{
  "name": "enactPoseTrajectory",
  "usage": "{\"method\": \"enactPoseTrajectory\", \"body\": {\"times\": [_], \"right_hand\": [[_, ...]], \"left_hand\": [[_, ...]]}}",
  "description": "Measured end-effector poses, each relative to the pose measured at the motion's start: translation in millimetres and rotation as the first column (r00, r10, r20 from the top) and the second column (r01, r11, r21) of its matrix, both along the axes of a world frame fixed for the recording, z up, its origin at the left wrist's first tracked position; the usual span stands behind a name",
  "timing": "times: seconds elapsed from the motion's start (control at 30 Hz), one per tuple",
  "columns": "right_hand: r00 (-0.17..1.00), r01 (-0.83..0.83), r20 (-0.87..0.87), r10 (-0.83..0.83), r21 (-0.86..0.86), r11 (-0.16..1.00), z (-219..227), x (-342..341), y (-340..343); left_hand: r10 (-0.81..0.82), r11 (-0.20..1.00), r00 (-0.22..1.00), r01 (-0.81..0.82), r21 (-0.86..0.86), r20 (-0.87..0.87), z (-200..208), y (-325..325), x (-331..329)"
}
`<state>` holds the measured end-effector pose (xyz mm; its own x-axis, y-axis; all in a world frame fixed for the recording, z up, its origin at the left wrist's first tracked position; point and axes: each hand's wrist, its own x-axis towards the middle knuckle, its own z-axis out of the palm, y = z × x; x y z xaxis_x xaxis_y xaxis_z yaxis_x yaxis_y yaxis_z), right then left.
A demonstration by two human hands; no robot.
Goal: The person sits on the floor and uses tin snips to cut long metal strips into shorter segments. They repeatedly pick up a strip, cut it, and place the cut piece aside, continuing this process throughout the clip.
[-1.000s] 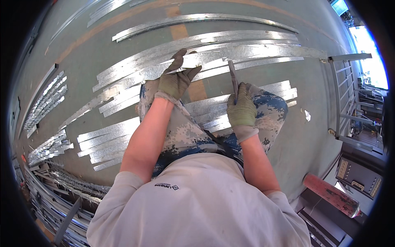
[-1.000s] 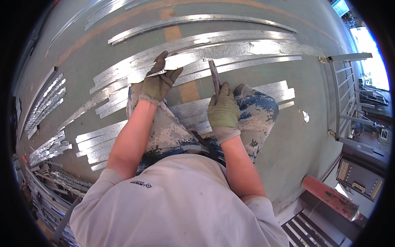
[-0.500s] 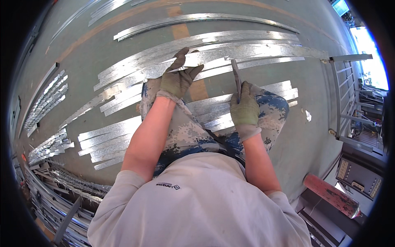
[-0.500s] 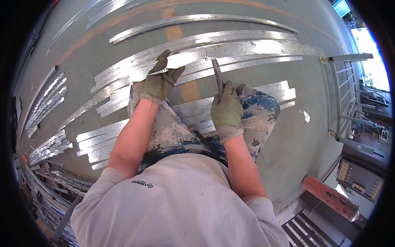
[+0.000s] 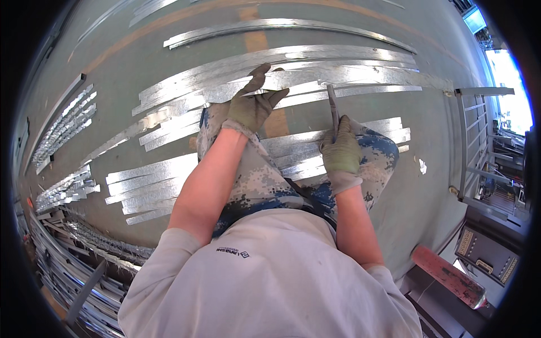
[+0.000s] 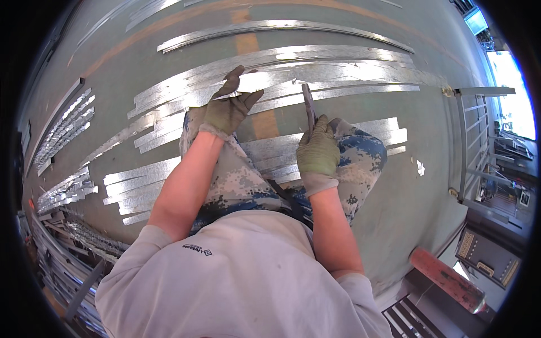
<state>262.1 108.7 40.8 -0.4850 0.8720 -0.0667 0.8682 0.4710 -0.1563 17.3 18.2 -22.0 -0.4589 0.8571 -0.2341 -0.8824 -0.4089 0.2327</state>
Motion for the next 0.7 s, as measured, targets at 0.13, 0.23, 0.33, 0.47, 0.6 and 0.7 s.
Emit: {"method": "enactPoseTrajectory", "body": {"times": [0.13, 0.23, 0.33, 0.47, 0.6, 0.7], "right_hand": [[1.000, -0.004, -0.012, 0.004, -0.045, 0.999, 6, -1, 2], [0.999, -0.028, -0.039, 0.027, -0.009, 1.000, 1, -2, 2], [0.999, -0.034, -0.023, 0.034, -0.017, 0.999, 3, -6, 1], [0.998, -0.024, -0.063, 0.019, -0.068, 0.997, 4, -11, -3], [0.976, -0.062, -0.215, 0.027, -0.159, 0.985, 3, -8, 0], [0.968, -0.060, -0.250, 0.021, -0.149, 0.987, 0, -7, -1]], "left_hand": [[-0.001, 1.000, 1.000, 0.001, -0.001, -0.002, 2, -2, 1], [0.004, 1.000, 1.000, -0.004, -0.002, 0.014, 2, -1, 0], [0.011, 1.000, 1.000, -0.012, 0.007, 0.008, 2, -1, 0], [0.010, 1.000, 1.000, -0.010, -0.002, 0.008, 3, -2, 0], [0.012, 1.000, 1.000, -0.012, 0.008, 0.023, 1, -2, -1], [0.008, 1.000, 0.999, -0.009, 0.025, 0.046, 1, -1, -1]]}}
